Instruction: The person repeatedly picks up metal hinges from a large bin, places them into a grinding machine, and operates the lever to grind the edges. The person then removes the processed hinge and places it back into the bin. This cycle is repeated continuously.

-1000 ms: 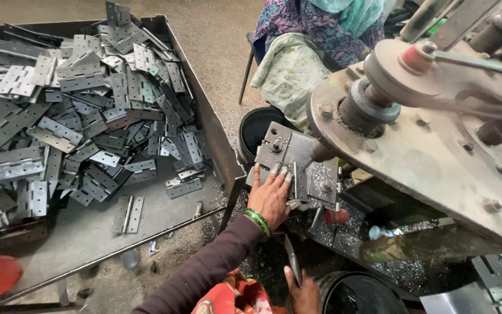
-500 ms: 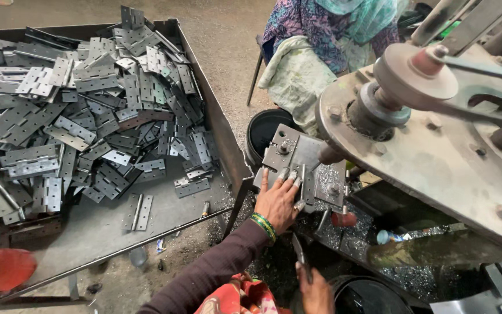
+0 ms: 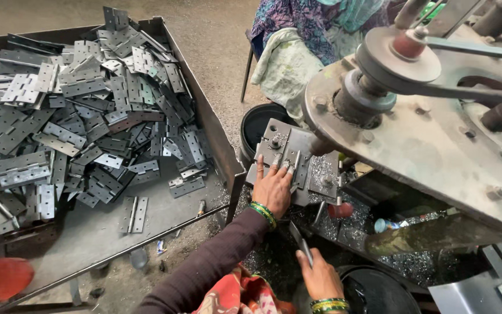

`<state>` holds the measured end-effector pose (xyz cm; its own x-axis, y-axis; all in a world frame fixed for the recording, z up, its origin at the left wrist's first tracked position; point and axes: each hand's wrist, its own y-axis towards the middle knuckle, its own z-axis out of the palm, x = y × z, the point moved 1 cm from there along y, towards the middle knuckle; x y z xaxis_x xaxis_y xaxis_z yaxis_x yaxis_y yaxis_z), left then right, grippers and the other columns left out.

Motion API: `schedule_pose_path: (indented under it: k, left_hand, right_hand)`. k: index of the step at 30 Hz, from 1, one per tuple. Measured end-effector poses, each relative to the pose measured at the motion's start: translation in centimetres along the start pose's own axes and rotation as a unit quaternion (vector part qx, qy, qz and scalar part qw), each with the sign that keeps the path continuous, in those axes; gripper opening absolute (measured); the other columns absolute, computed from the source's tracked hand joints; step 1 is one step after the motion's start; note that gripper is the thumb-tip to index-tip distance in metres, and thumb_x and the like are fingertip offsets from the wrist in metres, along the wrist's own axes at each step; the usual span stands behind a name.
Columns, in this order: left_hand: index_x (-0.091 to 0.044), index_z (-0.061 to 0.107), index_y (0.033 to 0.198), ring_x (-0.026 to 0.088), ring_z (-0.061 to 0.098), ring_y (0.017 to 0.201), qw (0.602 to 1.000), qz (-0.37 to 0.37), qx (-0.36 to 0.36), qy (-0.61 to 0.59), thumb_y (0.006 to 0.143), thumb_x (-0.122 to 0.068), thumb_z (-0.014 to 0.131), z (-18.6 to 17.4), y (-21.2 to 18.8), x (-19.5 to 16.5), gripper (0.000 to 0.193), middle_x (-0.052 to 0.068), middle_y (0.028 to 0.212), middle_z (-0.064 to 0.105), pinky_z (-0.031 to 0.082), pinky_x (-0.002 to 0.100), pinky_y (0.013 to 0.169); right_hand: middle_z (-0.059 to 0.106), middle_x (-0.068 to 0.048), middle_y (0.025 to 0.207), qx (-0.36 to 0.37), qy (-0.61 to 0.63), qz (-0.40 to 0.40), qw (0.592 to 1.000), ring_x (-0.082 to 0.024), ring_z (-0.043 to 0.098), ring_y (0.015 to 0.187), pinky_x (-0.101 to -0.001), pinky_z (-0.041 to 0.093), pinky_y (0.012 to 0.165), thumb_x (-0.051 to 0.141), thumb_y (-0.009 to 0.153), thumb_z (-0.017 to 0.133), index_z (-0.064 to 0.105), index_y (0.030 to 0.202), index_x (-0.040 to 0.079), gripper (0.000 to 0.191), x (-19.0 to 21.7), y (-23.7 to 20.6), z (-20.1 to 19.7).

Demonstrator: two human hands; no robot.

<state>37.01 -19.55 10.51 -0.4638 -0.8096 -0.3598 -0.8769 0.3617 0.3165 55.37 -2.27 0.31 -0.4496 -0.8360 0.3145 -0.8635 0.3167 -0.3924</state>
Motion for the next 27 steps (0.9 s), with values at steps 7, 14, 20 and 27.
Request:
schedule_pose_path:
  k: [7, 14, 20, 27]
  left_hand:
    - [-0.002, 0.053, 0.138, 0.033, 0.044, 0.136, 0.998, -0.007, 0.017, 0.052, 0.084, -0.013, 0.054, 1.2, 1.8, 0.4, 0.055, 0.015, 0.138, 0.057, 0.002, 0.064, 0.121]
    - [-0.003, 0.06, 0.132, 0.033, 0.042, 0.144, 0.999, 0.01, -0.029, -0.024, 0.089, -0.013, 0.055, 0.8, 0.7, 1.2, 0.045, 0.014, 0.137, 0.061, 0.004, 0.06, 0.127]
    - [-0.003, 0.065, 0.119, 0.034, 0.04, 0.145, 0.999, -0.008, -0.033, 0.026, 0.082, -0.014, 0.058, 0.5, 2.7, 0.9, 0.039, 0.011, 0.121, 0.065, -0.002, 0.067, 0.122]
    - [-0.004, 0.067, 0.114, 0.032, 0.043, 0.143, 0.999, -0.013, -0.024, -0.02, 0.092, -0.015, 0.054, 1.4, 3.2, 1.5, 0.028, 0.011, 0.122, 0.066, -0.002, 0.066, 0.126]
  right_hand:
    - [0.071, -0.031, 0.087, -0.078, 0.036, 0.031, 0.996, -0.052, 0.069, 0.089, -0.0575, 0.055, 0.075, 0.06, 0.092, 0.051, 0.055, 0.132, 0.015, 0.061, 0.0, 0.3, 0.9]
    - [0.072, -0.03, 0.087, -0.077, 0.075, -0.015, 0.994, -0.052, 0.069, 0.09, -0.0586, 0.053, 0.076, 0.062, 0.094, 0.05, 0.06, 0.12, 0.013, 0.057, 0.4, 0.1, 1.0]
    - [0.074, -0.028, 0.089, 0.003, -0.014, 0.002, 1.0, -0.05, 0.069, 0.096, -0.0572, 0.053, 0.082, 0.063, 0.096, 0.046, 0.064, 0.108, 0.013, 0.054, 1.4, -0.1, -0.3]
    - [0.069, -0.032, 0.107, -0.051, 0.087, 0.042, 0.994, -0.052, 0.065, 0.105, -0.0557, 0.052, 0.087, 0.066, 0.092, 0.047, 0.056, 0.125, 0.01, 0.066, 1.2, -0.1, 1.1]
